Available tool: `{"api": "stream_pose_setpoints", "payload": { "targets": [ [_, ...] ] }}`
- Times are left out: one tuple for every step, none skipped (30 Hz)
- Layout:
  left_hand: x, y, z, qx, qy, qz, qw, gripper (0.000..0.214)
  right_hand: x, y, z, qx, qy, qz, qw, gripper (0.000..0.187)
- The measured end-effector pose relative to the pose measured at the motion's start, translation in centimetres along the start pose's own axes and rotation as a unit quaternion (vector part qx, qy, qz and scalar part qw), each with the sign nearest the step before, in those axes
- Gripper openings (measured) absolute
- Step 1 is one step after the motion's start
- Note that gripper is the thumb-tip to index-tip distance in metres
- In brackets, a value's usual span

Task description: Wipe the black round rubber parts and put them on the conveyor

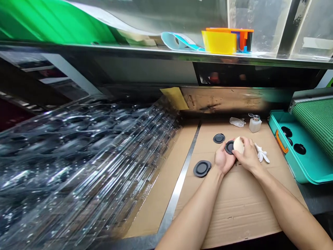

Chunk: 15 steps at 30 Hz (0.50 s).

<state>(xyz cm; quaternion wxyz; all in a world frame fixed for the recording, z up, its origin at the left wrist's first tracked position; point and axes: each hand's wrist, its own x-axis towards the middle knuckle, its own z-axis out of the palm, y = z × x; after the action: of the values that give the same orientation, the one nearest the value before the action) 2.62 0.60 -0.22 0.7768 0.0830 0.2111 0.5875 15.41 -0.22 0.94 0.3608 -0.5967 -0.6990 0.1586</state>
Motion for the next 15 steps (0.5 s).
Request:
{"api": "stream_pose_setpoints", "payload": {
  "targets": [
    [0.0,0.0,0.1,0.002,0.0,-0.002,1.0,0.039,0.0,0.0,-0.5,0.014,-0.002,0.02,1.0,0.066],
    [0.0,0.0,0.1,0.004,0.005,-0.001,1.0,0.039,0.0,0.1,-0.9,0.023,-0.014,0.036,0.999,0.068],
    [0.0,0.0,0.1,0.004,0.013,0.0,1.0,0.039,0.0,0.2,-1.4,0.029,-0.04,0.041,0.998,0.069],
    [0.0,0.0,0.0,0.005,0.022,0.003,1.0,0.039,0.0,0.3,-1.7,0.031,-0.076,0.031,0.996,0.068],
    [0.0,0.0,0.0,0.007,0.028,0.006,1.0,0.039,0.0,0.4,-1.9,0.033,-0.112,0.015,0.993,0.064],
    [0.0,-0.1,-0.1,0.008,0.03,0.007,0.999,0.039,0.0,0.4,-2.0,0.036,-0.136,0.0,0.99,0.058],
    [0.1,-0.1,-0.1,0.009,0.028,0.005,1.0,0.038,0.0,0.5,-1.9,0.042,-0.143,-0.011,0.989,0.05],
    [0.2,-0.2,-0.2,0.012,0.021,0.003,1.0,0.038,0.1,0.5,-1.6,0.051,-0.134,-0.015,0.99,0.043],
    [0.3,-0.3,-0.2,0.014,0.014,0.002,1.0,0.037,0.1,0.4,-1.2,0.065,-0.113,-0.012,0.991,0.038],
    [0.3,-0.5,-0.3,0.017,0.01,0.002,1.0,0.036,0.2,0.3,-0.8,0.083,-0.091,-0.008,0.992,0.035],
    [0.4,-0.6,-0.3,0.019,0.012,0.002,1.0,0.036,0.3,0.2,-0.5,0.106,-0.079,-0.005,0.991,0.034],
    [0.4,-0.6,-0.4,0.023,0.019,0.003,1.0,0.036,0.3,0.1,-0.2,0.131,-0.082,-0.005,0.988,0.033],
    [0.4,-0.7,-0.4,0.028,0.028,0.002,0.999,0.036,0.4,0.1,-0.1,0.155,-0.1,-0.005,0.983,0.033],
    [0.4,-0.7,-0.5,0.032,0.037,-0.001,0.999,0.036,0.5,0.2,-0.1,0.174,-0.128,-0.002,0.976,0.033],
    [0.3,-0.6,-0.6,0.034,0.041,-0.005,0.999,0.036,0.6,0.3,-0.3,0.183,-0.162,0.002,0.97,0.033]
  ]
}}
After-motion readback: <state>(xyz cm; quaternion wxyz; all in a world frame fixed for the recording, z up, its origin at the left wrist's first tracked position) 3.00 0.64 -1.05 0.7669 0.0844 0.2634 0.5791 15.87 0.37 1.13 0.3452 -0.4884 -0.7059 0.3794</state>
